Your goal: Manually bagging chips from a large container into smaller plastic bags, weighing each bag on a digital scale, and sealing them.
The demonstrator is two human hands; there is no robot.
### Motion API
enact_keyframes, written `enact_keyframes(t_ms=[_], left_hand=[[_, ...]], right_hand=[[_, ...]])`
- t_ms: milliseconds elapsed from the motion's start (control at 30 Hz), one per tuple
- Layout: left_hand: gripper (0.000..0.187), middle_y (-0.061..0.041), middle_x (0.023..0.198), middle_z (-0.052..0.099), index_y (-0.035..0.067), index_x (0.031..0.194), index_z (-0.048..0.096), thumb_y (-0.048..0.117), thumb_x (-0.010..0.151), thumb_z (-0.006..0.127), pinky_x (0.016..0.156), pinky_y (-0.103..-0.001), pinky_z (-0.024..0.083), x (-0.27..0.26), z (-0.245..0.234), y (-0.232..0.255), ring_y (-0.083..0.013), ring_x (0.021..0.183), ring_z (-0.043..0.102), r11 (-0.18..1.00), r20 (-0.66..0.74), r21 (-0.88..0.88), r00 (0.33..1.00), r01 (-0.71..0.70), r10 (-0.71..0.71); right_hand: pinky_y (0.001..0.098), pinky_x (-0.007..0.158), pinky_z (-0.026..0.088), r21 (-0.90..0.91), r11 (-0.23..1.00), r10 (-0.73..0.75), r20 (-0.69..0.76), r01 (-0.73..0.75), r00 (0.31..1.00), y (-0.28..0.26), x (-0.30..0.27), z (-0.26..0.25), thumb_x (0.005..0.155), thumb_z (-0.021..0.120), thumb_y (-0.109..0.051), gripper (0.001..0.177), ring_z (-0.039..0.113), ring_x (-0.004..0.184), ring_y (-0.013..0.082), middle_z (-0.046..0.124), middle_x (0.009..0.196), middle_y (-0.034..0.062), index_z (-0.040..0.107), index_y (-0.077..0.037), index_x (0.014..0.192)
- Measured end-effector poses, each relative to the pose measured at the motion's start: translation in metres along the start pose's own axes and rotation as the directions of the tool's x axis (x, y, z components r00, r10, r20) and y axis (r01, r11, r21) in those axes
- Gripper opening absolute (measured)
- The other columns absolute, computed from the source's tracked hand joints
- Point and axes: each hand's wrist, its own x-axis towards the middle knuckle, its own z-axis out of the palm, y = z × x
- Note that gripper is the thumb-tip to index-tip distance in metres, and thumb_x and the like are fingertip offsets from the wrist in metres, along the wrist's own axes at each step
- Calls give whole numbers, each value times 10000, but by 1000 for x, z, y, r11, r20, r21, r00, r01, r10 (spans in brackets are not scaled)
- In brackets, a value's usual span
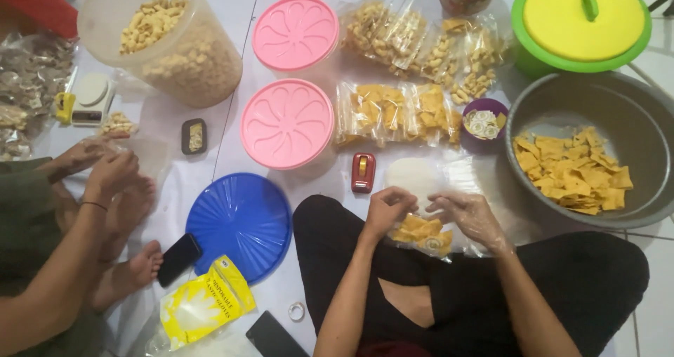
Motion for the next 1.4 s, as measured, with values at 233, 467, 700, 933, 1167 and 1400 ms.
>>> enact_keyframes(t_ms=[233, 467, 700, 933, 1167, 1400], left_hand=[[186, -65, 852, 767, 155, 942, 780, 335, 915, 821, 720, -331, 595, 3, -6, -2, -122, 751, 701, 998, 60, 60, 998, -19, 16], [292, -143, 874, 755, 125, 1276, 678, 222, 1001, 668, 611, -293, 625, -1, -9, 13, -179, 748, 728, 989, 224, -148, 974, 15, 19], [306, -198, 997, 749, 15, 1108, 729, 98, 908, 513, 576, -363, 654, 20, -19, -26, -275, 714, 763, 955, 222, -287, 975, 77, -12], [632, -205, 1004, 733, 21, 1093, 703, 552, 892, 426, 710, -441, 646, 19, -20, -25, -331, 810, 760, 921, 288, -385, 956, 57, 61], [316, -163, 1022, 680, 49, 1091, 689, 117, 826, 847, 759, -414, 655, 6, -11, -1, -299, 872, 734, 992, 189, -102, 978, -72, 90], [325, -154, 1052, 772, 90, 1186, 708, 77, 872, 790, 758, -286, 645, 3, -10, 17, -169, 885, 734, 998, 193, -59, 981, -11, 22]], right_hand=[[414, 599, 626, 122, 985, 117, 32, -121, 993, 7, 12, -8, 931, 721, -160, 358, 727, 709, 284, 760, 866, 275, 718, 34, 1232], [321, 526, 605, 66, 996, 63, 40, -66, 997, 36, 25, -14, 878, 774, -143, 370, 698, 606, 200, 749, 818, 197, 753, -59, 1237], [291, 490, 576, 240, 965, 105, 18, -107, 994, 69, 35, -17, 860, 666, -60, 168, 648, 518, 158, 700, 692, 156, 765, 15, 972], [514, 596, 626, 555, 807, 138, 154, -201, 978, 97, 50, -28, 842, 586, -281, 438, 755, 693, 380, 717, 865, 287, 712, 110, 993], [473, 699, 655, 261, 958, 103, 72, -119, 992, 31, 24, -23, 745, 839, 46, 472, 757, 781, 356, 710, 906, 249, 677, 73, 1187], [365, 669, 642, 125, 989, 83, -20, -80, 996, 25, 23, -31, 725, 884, 12, 317, 739, 792, 239, 761, 899, 224, 786, 10, 1027]])
